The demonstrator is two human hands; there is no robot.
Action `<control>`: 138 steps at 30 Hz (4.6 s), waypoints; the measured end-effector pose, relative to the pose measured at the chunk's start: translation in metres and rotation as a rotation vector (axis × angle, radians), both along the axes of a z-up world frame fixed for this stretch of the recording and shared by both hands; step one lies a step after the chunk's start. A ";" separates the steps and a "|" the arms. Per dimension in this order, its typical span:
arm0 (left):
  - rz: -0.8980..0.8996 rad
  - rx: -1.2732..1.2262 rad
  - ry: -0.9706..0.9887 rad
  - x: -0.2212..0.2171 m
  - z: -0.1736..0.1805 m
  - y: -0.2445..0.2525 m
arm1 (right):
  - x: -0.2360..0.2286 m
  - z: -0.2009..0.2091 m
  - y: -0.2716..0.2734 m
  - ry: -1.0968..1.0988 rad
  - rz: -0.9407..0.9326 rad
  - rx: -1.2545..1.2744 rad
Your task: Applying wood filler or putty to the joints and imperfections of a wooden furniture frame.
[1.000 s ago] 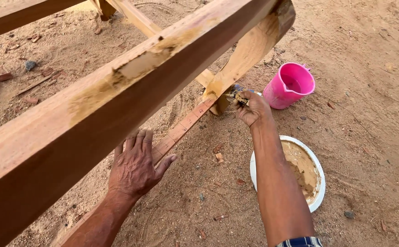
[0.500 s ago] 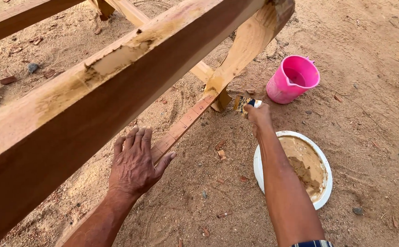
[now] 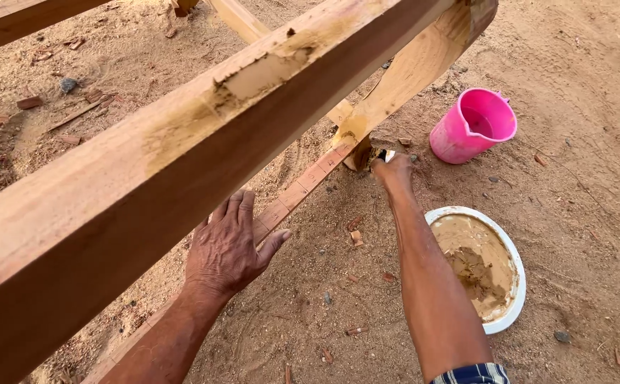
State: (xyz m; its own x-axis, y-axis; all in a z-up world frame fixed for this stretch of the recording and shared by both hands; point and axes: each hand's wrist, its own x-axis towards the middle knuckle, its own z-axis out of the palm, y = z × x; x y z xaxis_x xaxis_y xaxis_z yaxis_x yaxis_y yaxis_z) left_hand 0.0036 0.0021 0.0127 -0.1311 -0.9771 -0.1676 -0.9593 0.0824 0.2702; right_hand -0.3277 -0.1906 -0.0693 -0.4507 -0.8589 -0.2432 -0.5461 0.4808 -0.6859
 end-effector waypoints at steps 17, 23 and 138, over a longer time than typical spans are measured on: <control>0.002 0.022 0.020 -0.001 0.004 0.002 | 0.013 0.052 0.007 -0.876 -0.241 -0.172; -0.028 -0.101 -0.036 -0.003 -0.009 -0.002 | 0.003 0.075 0.012 -1.116 -0.362 -0.181; -0.031 -0.187 -0.132 -0.021 -0.002 -0.003 | -0.086 0.047 0.014 -1.117 -0.059 -0.174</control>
